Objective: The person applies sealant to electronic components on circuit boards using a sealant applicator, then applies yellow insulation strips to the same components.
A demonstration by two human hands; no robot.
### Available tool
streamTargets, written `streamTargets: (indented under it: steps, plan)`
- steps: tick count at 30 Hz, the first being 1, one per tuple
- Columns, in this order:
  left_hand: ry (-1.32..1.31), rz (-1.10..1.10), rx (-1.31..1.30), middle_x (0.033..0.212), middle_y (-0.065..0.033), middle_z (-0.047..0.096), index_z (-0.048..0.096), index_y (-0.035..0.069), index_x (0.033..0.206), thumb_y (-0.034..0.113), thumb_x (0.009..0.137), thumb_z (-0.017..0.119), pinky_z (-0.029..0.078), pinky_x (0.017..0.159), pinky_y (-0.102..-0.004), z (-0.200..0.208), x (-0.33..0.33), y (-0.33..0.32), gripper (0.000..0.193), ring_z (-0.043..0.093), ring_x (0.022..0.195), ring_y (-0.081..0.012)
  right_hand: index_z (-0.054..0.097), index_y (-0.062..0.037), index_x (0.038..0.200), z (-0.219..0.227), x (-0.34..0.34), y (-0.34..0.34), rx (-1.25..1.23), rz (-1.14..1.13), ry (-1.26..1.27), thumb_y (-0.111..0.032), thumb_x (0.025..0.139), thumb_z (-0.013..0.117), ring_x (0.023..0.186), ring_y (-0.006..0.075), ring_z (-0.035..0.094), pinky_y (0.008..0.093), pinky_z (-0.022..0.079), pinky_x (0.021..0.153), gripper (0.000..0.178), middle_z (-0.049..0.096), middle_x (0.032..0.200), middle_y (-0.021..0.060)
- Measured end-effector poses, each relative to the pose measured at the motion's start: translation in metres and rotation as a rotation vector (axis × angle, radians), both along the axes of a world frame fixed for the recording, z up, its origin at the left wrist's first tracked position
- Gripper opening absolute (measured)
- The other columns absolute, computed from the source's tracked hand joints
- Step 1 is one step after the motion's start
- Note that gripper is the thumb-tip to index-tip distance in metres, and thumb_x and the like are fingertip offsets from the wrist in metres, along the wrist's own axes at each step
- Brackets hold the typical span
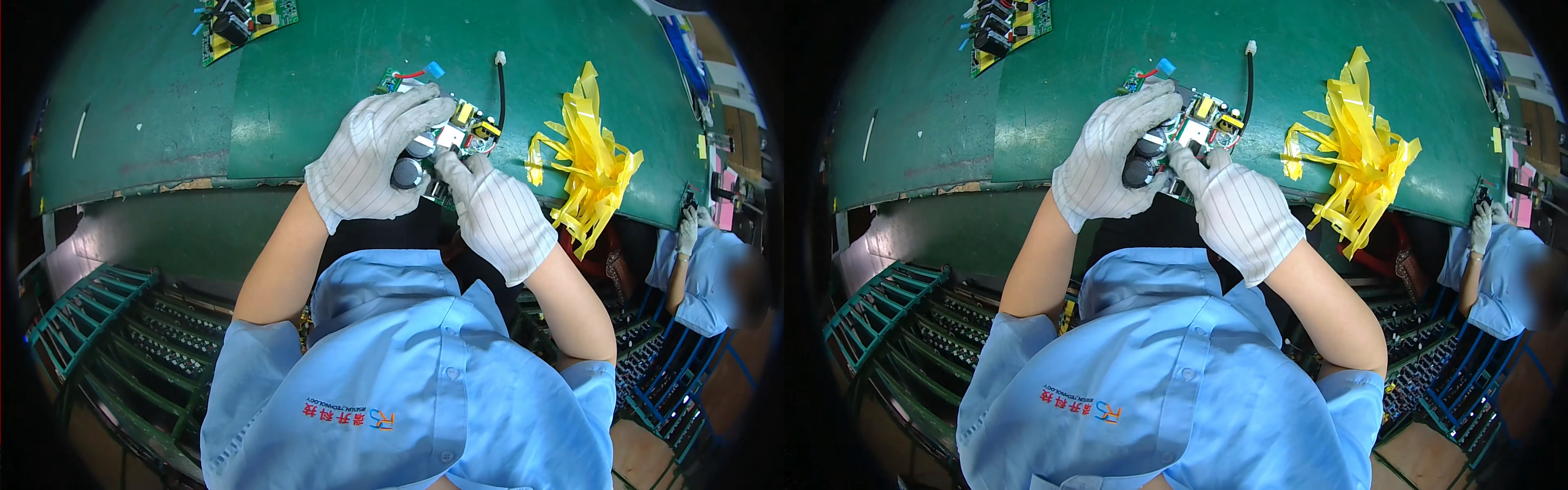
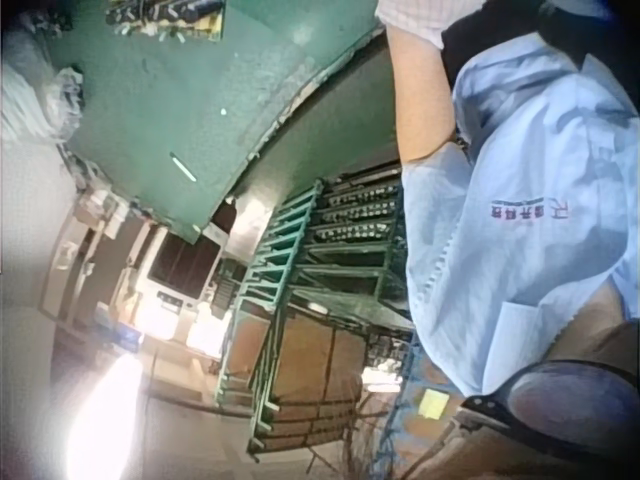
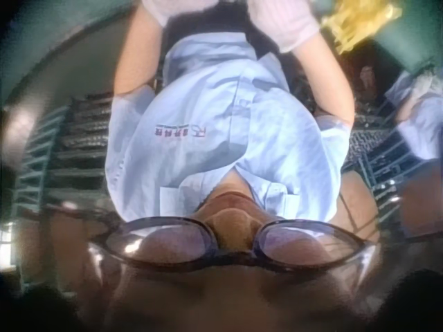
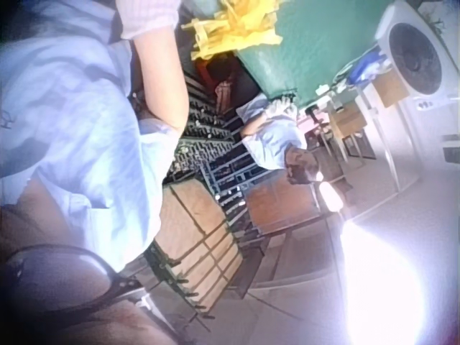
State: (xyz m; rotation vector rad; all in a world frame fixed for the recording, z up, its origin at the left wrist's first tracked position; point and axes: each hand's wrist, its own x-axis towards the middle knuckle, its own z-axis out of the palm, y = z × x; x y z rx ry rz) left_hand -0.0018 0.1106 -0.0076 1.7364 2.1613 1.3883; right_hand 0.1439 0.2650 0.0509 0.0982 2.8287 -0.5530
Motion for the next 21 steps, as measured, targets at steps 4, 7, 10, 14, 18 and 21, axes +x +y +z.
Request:
streamTargets:
  steps: [4,7,10,14,18,21]
  plan:
    - [0.015,-0.014,0.014,0.142,-0.0150,0.054,0.050,0.008,0.139,0.012,0.064,0.076,0.040,0.108,-0.0476,0.000,-0.002,0.001,0.080,0.051,0.132,-0.0339,0.045,-0.0064,0.137,-0.009,0.000,0.000,-0.049,-0.016,0.108,-0.004,0.081,0.058,0.079,0.0408,0.066,0.0502,0.054,0.065,0.058,0.060,0.102,0.0249]
    - [0.007,-0.013,-0.003,0.141,-0.0152,0.054,0.050,0.009,0.139,0.014,0.064,0.078,0.040,0.108,-0.0477,-0.001,-0.002,0.001,0.080,0.052,0.131,-0.0338,0.044,-0.0052,0.134,-0.007,-0.006,-0.004,-0.068,-0.043,0.088,-0.003,0.080,0.058,0.078,0.0404,0.066,0.0500,0.055,0.063,0.056,0.061,0.101,0.0244]
    - [0.008,0.001,0.006,0.141,-0.0154,0.054,0.050,0.009,0.139,0.015,0.065,0.079,0.040,0.108,-0.0477,-0.002,-0.001,0.001,0.080,0.052,0.130,-0.0338,0.045,-0.0052,0.130,-0.002,-0.010,-0.009,0.065,-0.026,0.046,-0.004,0.081,0.058,0.078,0.0394,0.067,0.0492,0.055,0.061,0.051,0.062,0.098,0.0233]
    - [0.004,0.005,0.001,0.140,-0.0160,0.054,0.051,0.009,0.139,0.015,0.065,0.079,0.041,0.107,-0.0477,-0.003,-0.002,0.000,0.079,0.053,0.129,-0.0348,0.050,-0.0056,0.125,-0.004,-0.011,-0.009,0.091,-0.023,0.104,-0.005,0.082,0.057,0.077,0.0382,0.067,0.0480,0.055,0.060,0.045,0.061,0.098,0.0223]
    - [0.019,0.015,-0.009,0.140,-0.0166,0.054,0.051,0.010,0.139,0.015,0.065,0.079,0.041,0.106,-0.0478,-0.002,-0.001,0.001,0.079,0.054,0.127,-0.0358,0.056,-0.0063,0.119,-0.005,-0.012,-0.007,0.105,0.011,0.095,-0.005,0.082,0.057,0.076,0.0367,0.068,0.0472,0.055,0.059,0.037,0.061,0.100,0.0226]
    - [0.026,0.015,0.004,0.141,-0.0169,0.054,0.051,0.010,0.139,0.015,0.065,0.078,0.041,0.106,-0.0480,-0.003,-0.001,0.001,0.079,0.055,0.126,-0.0359,0.058,-0.0073,0.118,-0.004,-0.012,-0.009,0.140,0.010,0.067,-0.005,0.083,0.057,0.076,0.0361,0.068,0.0469,0.056,0.059,0.036,0.061,0.100,0.0228]
